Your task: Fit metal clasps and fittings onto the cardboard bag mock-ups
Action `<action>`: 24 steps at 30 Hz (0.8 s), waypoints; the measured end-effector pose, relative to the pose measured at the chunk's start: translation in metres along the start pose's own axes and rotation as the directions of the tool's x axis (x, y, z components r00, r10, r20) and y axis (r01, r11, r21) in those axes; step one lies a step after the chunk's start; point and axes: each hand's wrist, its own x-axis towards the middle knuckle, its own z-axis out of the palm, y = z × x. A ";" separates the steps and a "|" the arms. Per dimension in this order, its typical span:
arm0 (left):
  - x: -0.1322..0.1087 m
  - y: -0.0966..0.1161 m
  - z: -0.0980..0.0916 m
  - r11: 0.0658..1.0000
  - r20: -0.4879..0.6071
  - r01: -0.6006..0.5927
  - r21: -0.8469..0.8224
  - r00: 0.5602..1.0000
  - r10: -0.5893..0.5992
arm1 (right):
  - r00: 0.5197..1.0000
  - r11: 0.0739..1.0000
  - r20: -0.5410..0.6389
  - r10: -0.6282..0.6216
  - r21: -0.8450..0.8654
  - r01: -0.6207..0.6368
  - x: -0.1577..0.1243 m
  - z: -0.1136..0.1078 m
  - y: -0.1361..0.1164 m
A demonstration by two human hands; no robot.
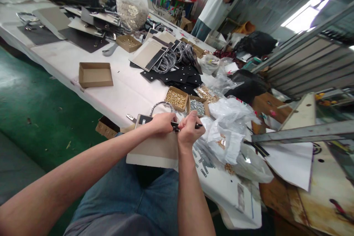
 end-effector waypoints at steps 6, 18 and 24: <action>0.007 -0.004 0.003 1.000 -0.012 -0.028 0.014 1.000 0.028 | 0.998 0.997 -0.006 0.062 -0.053 -0.062 0.003 0.000 0.005; 0.020 0.002 0.012 0.999 0.010 -0.052 0.007 0.999 0.051 | 0.959 0.966 0.118 0.259 -0.017 -0.259 0.051 -0.076 -0.053; 0.039 -0.005 0.012 0.991 0.052 -0.118 -0.061 0.991 0.121 | 0.937 0.460 0.338 -0.090 -0.820 0.340 0.001 -0.247 -0.072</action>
